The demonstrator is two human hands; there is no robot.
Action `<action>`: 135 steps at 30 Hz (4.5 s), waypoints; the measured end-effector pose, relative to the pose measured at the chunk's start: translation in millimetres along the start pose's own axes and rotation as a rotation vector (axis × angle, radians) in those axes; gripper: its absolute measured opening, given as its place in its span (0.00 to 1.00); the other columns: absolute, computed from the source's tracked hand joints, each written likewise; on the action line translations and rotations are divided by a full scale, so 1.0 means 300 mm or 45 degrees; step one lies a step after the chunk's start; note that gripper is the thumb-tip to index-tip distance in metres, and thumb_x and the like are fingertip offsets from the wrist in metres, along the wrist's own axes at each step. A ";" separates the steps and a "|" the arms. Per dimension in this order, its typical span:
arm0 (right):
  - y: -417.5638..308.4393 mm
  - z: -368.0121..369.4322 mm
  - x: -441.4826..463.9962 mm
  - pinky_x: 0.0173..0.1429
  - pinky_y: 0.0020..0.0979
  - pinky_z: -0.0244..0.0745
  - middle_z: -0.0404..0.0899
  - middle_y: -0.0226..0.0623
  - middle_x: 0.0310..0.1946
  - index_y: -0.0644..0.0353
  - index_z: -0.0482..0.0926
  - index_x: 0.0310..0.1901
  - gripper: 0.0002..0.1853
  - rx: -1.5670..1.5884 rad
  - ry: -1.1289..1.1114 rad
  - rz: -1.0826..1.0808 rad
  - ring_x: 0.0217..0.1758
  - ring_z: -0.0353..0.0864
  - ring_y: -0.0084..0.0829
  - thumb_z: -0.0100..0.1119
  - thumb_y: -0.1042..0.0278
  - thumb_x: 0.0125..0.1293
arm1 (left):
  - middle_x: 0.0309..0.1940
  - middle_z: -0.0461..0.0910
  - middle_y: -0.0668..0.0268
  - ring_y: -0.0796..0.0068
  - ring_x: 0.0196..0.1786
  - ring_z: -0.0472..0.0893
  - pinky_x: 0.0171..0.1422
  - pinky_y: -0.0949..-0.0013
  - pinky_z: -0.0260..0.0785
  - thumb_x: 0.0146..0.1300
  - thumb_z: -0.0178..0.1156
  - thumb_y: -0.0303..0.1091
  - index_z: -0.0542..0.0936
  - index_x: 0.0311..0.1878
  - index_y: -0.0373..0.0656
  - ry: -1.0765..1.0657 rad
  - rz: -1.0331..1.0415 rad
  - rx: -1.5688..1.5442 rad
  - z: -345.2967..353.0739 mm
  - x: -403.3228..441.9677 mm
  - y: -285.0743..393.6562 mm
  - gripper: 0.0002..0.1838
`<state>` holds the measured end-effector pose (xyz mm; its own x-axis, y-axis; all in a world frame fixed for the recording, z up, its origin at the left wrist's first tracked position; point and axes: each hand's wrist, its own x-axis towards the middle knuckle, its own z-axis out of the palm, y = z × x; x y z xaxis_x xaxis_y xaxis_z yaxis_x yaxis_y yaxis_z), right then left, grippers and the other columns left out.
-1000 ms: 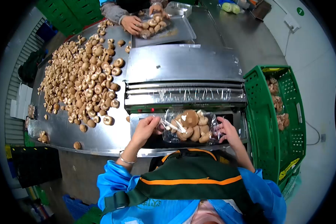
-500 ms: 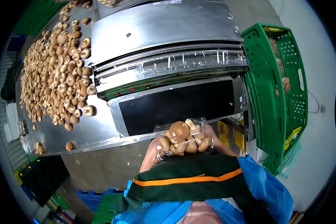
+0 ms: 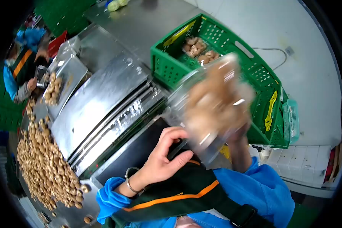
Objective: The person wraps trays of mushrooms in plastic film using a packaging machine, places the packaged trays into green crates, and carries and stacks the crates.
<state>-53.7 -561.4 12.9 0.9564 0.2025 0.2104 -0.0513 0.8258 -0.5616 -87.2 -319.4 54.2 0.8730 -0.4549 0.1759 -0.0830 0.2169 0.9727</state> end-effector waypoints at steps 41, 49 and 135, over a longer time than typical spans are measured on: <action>-0.123 -0.810 0.605 0.66 0.44 0.49 0.40 0.58 0.65 0.59 0.47 0.66 0.44 -3.241 -0.079 0.318 0.67 0.45 0.58 0.61 0.61 0.49 | 0.37 0.74 0.66 0.80 0.40 0.72 0.45 0.77 0.65 0.56 0.55 0.26 0.73 0.42 0.35 1.398 -0.431 0.905 -0.781 -0.305 0.123 0.11; -0.021 -0.092 0.616 0.65 0.37 0.54 0.59 0.53 0.59 0.62 0.53 0.63 0.33 -2.350 0.155 0.570 0.63 0.59 0.44 0.52 0.59 0.60 | 0.42 0.75 0.46 0.51 0.46 0.75 0.50 0.60 0.66 0.52 0.48 0.29 0.73 0.43 0.33 1.913 -0.789 1.014 -1.739 -0.376 -0.110 0.16; 0.876 0.337 0.628 0.62 0.37 0.55 0.65 0.45 0.55 0.60 0.68 0.55 0.26 -1.918 -0.768 -0.241 0.59 0.60 0.41 0.60 0.64 0.54 | 0.32 0.79 0.68 0.81 0.32 0.77 0.33 0.75 0.70 0.58 0.58 0.41 0.75 0.46 0.38 0.822 -0.323 0.431 -1.187 -0.137 0.135 0.18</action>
<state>84.0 -253.0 -14.2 0.6529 0.6274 0.4243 0.7040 -0.2960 -0.6456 44.6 15.8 32.4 0.9836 0.1612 -0.0811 0.1056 -0.1500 0.9830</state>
